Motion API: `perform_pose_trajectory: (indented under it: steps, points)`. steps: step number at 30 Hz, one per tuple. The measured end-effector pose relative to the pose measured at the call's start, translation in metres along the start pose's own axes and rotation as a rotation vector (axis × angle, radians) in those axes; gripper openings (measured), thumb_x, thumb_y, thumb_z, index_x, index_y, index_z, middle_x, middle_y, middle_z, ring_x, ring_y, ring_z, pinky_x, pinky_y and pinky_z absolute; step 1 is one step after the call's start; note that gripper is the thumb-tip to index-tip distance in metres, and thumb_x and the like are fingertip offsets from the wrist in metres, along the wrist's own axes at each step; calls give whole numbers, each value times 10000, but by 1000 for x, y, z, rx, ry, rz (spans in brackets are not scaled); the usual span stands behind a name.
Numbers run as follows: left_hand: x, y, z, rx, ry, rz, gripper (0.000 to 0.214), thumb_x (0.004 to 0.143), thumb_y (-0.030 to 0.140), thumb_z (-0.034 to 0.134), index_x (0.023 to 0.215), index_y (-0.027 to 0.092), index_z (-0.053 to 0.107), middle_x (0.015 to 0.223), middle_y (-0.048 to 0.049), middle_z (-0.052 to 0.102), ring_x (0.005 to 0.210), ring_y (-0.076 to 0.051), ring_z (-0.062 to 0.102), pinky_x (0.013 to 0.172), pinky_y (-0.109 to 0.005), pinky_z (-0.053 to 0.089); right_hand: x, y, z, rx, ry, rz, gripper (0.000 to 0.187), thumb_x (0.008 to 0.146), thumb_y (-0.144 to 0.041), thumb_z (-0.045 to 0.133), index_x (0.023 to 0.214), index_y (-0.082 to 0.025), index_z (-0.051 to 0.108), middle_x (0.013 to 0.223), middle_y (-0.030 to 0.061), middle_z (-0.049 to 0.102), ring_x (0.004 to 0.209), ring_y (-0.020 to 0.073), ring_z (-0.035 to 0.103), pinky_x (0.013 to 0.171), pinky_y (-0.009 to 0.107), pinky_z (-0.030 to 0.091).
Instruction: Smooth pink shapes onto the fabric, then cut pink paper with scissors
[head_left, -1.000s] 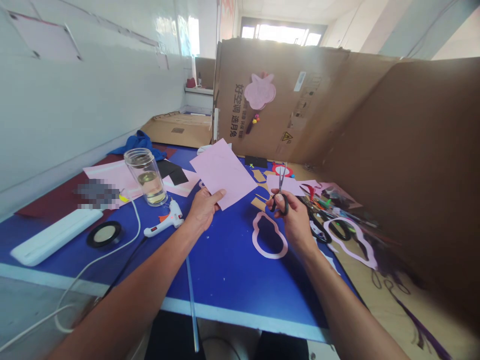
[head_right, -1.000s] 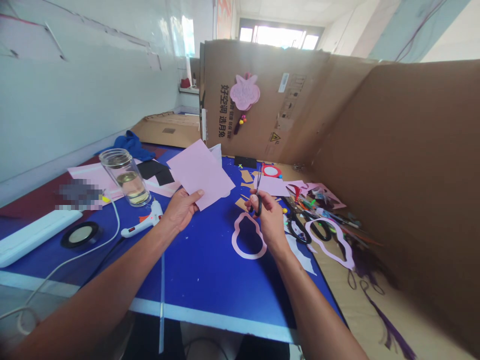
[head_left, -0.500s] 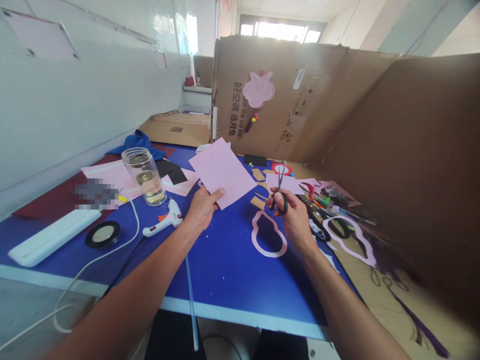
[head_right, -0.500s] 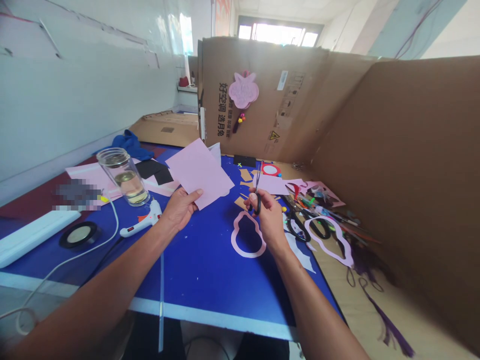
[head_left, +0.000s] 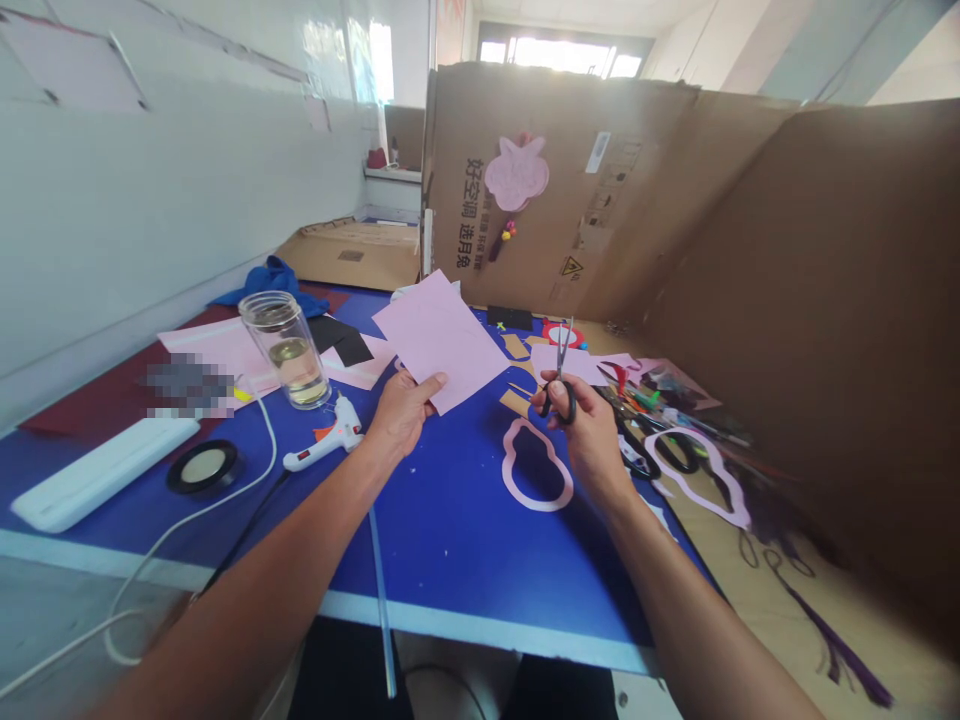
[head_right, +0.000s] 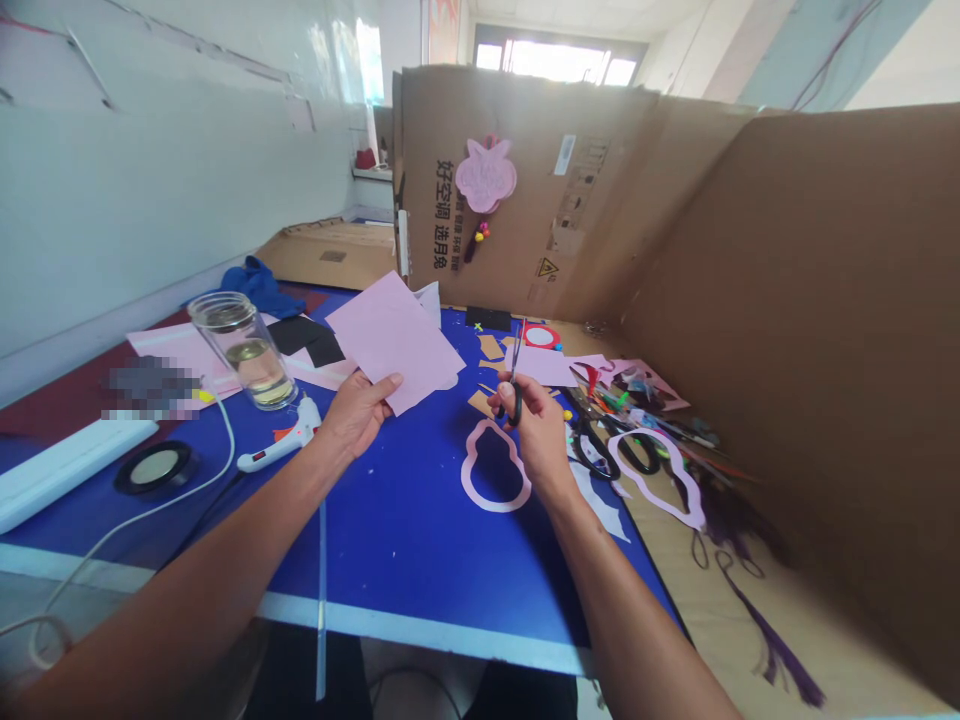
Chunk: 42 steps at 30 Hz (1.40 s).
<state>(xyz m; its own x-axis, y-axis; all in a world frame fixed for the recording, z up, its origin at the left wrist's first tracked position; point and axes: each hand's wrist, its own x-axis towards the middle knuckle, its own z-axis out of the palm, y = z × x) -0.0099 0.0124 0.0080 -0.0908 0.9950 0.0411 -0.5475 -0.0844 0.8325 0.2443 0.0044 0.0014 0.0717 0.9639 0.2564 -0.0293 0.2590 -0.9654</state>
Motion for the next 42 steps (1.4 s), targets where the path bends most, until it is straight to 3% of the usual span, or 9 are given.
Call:
perform_pose_trajectory:
  steps: [11,21,30,42]
  points:
    - [11,3,-10,11,53,46,462,678,231,1005,1098,160,827,1110,-143,883,1086,-346,834,773,-369,685,0,0,0,-17,12,3,452,917,-580,827,1208,-236,794,895,34,761,814,204,673,619,288,472]
    - [12,10,-9,0,92,55,551,666,201,995,1185,162,817,1100,-142,884,1110,-359,836,874,-430,705,-1,-4,3,-6,11,7,464,891,-596,851,1182,-238,801,872,31,765,785,197,665,614,287,463]
    - [10,9,-8,8,92,45,517,702,174,964,1197,165,815,1095,-133,885,1088,-346,840,894,-444,709,-3,-6,4,-4,0,-7,436,902,-586,854,1161,-239,800,870,22,759,769,185,658,611,284,465]
    - [9,6,-6,18,73,36,431,747,150,950,1156,154,815,1124,-160,877,1208,-386,811,920,-460,716,-2,-6,3,-22,1,-10,457,901,-611,843,1173,-246,805,882,37,761,800,211,686,610,295,483]
